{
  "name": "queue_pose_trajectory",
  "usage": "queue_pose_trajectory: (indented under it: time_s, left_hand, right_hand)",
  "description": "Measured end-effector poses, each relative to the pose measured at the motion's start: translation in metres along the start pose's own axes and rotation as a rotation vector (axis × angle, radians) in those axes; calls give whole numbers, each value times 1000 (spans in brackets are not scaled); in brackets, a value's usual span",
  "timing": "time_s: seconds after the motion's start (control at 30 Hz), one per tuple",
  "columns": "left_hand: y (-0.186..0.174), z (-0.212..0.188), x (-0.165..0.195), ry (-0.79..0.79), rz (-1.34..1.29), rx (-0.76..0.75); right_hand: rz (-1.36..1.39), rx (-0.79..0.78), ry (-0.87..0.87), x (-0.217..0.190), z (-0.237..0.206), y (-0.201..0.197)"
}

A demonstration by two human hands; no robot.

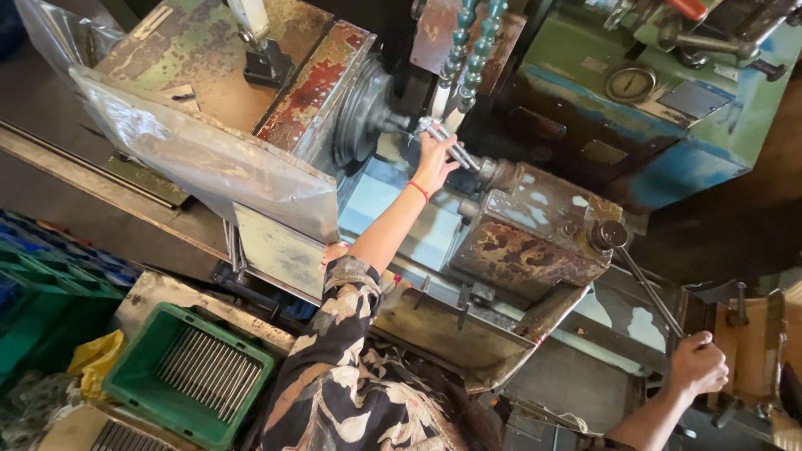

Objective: The person repeatedly picks metal rods from a green bin, places each rod into a grinding machine, operates the machine to grind the rod, removes the rod, and places it into a cardboard box. The cycle continues with multiple rods.

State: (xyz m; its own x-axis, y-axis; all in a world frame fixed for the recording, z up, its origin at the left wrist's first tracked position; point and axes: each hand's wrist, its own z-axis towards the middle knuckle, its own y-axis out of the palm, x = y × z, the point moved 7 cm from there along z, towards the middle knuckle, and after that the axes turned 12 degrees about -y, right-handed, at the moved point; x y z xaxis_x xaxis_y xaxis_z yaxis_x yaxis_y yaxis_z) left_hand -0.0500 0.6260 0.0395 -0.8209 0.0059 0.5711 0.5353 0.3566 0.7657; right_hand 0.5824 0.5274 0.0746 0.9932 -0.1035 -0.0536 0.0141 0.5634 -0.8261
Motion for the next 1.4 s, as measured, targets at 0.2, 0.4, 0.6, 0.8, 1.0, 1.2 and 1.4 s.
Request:
queue_pose_trajectory:
  time_s: [0.2,0.4,0.6,0.8,1.0,1.2,1.4]
  left_hand:
    - [-5,3,0,15,74,33]
    - [-28,6,3,32,-24,168]
    - [-44,3,12,85,-132,285]
    - [-50,1,18,131,-147,295]
    - [-52,2,16,132,-178,286]
    - [-47,1,17,122,-238,247]
    - [-42,-5,19,145,-236,259]
  right_hand:
    - [0,9,-22,0,3,4]
    - [14,-1,27,0,1,-1]
    - [47,-63,39,-2,4,-1]
    - [119,-224,129,1,-1,3]
    - [35,-255,108,-2,-27,2]
    - [132,-178,-38,-4,-31,-1]
    - [236,55,-264,-20,-30,-24]
